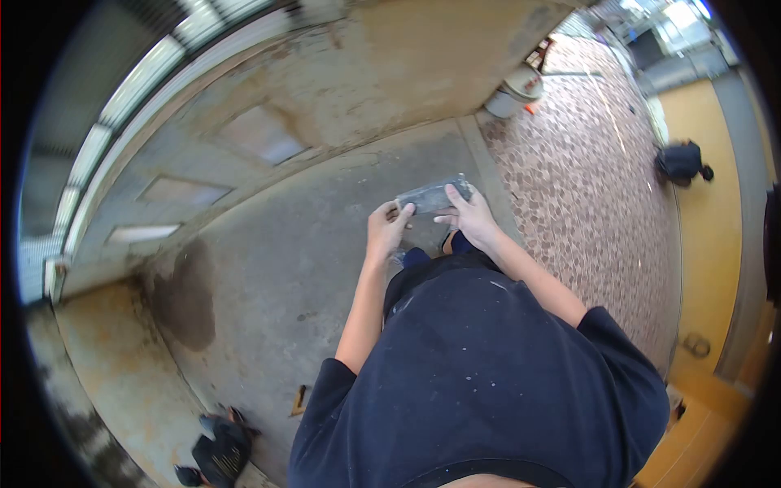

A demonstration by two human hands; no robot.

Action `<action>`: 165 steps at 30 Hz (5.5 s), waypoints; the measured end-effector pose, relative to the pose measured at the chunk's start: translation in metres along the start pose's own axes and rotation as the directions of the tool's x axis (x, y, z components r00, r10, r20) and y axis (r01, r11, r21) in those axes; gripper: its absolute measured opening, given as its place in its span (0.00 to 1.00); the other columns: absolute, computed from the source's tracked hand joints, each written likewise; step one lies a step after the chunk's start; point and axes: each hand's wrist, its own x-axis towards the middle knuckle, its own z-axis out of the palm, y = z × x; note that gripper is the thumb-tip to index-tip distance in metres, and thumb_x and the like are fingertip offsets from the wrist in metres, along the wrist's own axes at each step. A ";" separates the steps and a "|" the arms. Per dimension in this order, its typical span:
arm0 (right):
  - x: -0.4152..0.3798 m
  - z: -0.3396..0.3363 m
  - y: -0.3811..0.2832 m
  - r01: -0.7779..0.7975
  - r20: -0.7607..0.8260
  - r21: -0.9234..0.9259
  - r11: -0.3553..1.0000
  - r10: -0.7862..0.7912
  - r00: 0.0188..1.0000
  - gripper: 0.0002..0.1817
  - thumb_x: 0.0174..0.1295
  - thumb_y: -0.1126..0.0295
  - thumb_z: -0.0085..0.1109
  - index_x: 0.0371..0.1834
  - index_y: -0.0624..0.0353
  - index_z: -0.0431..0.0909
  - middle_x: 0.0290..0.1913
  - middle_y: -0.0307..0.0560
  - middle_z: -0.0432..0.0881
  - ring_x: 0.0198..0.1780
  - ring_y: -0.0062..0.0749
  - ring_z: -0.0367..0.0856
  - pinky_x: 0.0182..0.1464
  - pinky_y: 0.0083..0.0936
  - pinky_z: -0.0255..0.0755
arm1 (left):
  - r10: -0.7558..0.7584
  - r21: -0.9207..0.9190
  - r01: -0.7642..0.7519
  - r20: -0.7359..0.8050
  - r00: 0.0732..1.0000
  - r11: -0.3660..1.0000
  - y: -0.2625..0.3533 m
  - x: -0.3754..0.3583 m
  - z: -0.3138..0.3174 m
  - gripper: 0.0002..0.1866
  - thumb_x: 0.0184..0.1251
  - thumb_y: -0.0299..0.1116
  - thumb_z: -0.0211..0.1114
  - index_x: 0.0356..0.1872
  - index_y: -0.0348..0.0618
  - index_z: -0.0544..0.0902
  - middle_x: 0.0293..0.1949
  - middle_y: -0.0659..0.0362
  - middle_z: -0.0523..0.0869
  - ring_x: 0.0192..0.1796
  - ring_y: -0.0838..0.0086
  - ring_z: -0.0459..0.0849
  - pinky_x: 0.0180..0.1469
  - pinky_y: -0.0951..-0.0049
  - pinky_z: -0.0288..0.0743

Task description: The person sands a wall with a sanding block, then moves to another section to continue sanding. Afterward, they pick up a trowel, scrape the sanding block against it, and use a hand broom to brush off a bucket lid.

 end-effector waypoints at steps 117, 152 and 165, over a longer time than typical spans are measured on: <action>0.245 -0.668 -0.416 -0.140 0.429 -0.303 0.943 0.266 0.863 0.12 0.75 0.64 0.55 0.49 0.63 0.75 0.41 0.44 0.84 0.33 0.22 0.84 0.30 0.20 0.81 | -0.073 -0.187 -0.026 -0.503 0.861 0.982 0.014 0.288 0.788 0.19 0.84 0.48 0.45 0.46 0.39 0.70 0.29 0.62 0.75 0.19 0.84 0.67 0.20 0.80 0.60; 0.343 -0.987 -0.588 -0.039 0.171 -0.008 0.999 0.040 0.984 0.15 0.73 0.63 0.59 0.53 0.63 0.74 0.42 0.41 0.82 0.36 0.18 0.81 0.34 0.17 0.74 | -0.062 -0.137 0.028 -0.253 0.965 0.990 0.044 0.455 1.148 0.22 0.84 0.52 0.41 0.47 0.40 0.68 0.28 0.59 0.81 0.20 0.83 0.70 0.23 0.81 0.67; 0.435 -0.987 -0.648 0.043 0.205 -0.095 0.995 -0.023 0.979 0.18 0.79 0.57 0.47 0.55 0.61 0.76 0.39 0.34 0.79 0.36 0.14 0.74 0.39 0.16 0.72 | -0.050 0.295 0.004 0.146 0.988 0.955 0.092 0.535 1.156 0.28 0.82 0.53 0.50 0.43 0.35 0.86 0.35 0.59 0.88 0.36 0.81 0.81 0.42 0.75 0.75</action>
